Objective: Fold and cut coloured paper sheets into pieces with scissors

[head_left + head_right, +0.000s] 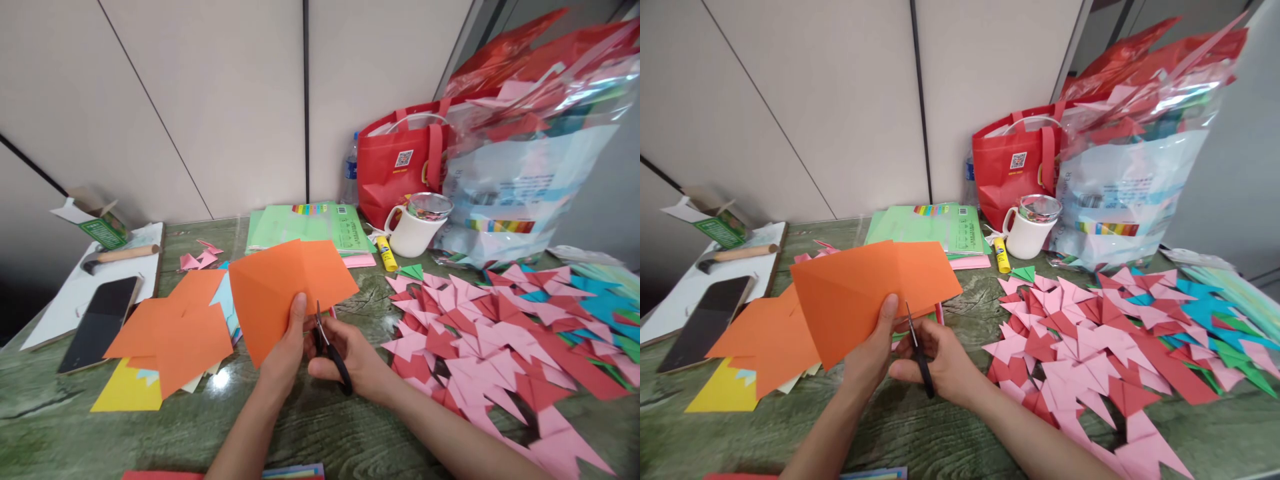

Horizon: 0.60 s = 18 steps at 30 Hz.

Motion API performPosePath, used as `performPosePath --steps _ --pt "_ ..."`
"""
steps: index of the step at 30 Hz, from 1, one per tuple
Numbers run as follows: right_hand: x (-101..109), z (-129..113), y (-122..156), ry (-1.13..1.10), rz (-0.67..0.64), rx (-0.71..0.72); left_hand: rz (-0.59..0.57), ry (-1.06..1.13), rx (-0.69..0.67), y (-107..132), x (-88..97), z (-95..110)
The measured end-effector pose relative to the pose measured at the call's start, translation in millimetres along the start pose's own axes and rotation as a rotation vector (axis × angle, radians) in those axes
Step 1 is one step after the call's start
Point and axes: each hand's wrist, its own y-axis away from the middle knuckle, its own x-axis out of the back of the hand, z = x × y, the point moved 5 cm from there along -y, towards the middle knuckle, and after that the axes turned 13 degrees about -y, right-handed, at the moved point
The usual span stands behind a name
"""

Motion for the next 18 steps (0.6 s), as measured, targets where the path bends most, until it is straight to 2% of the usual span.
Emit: performPosePath --steps 5,11,18 --pt "2.2 1.0 -0.9 0.003 0.017 -0.013 -0.1 -0.014 -0.008 3.2 -3.8 2.7" --pt "3.7 2.3 -1.1 0.004 0.012 -0.016 -0.024 -0.143 -0.038 6.7 0.8 7.6" --pt "5.4 3.2 -0.5 0.023 0.016 -0.022 -0.047 -0.156 -0.042 4.2 -0.4 4.0"
